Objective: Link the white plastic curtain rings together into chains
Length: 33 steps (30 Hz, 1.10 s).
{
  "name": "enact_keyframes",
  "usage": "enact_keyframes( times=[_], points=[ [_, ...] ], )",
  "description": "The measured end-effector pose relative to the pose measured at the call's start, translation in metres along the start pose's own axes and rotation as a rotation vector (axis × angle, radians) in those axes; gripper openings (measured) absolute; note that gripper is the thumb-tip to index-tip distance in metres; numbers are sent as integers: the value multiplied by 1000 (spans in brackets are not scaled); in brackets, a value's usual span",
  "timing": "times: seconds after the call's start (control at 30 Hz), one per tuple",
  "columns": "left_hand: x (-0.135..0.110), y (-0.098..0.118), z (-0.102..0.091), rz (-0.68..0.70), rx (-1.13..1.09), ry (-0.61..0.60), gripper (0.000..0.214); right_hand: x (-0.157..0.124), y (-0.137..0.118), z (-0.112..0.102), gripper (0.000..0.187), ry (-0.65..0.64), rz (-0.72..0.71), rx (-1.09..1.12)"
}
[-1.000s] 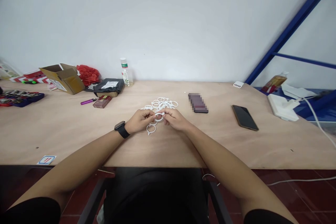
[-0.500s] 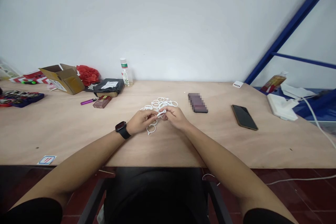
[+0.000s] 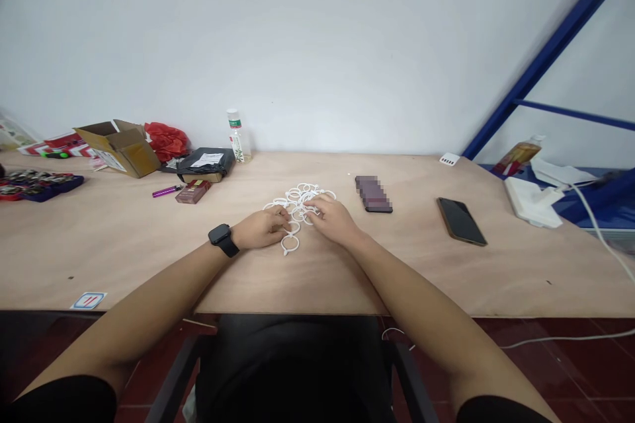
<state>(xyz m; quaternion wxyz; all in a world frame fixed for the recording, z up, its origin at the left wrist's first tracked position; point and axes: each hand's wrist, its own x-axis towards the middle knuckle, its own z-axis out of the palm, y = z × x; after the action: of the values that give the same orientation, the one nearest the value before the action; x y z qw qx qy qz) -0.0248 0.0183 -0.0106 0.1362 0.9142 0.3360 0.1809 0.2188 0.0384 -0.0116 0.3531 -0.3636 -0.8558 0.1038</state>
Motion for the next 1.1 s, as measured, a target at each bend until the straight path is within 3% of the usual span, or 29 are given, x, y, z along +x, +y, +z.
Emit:
enact_keyframes(
  times=[0.13,0.23,0.7,0.9,1.1],
  points=[
    [3,4,0,-4,8,76,20,-3,-17,1,26,-109,-153,65],
    [5,9,-2,-30,-25,118,22,-4,-21,2,29,-108,-187,67],
    [7,19,0,-55,-279,159,24,-3,-22,0,24,-78,-178,79],
    [7,23,-2,-59,-242,134,25,-3,-23,-1,22,-101,-136,73],
    [9,29,0,-33,-178,71,22,-4,-19,6,25,-34,-128,88]
  ],
)
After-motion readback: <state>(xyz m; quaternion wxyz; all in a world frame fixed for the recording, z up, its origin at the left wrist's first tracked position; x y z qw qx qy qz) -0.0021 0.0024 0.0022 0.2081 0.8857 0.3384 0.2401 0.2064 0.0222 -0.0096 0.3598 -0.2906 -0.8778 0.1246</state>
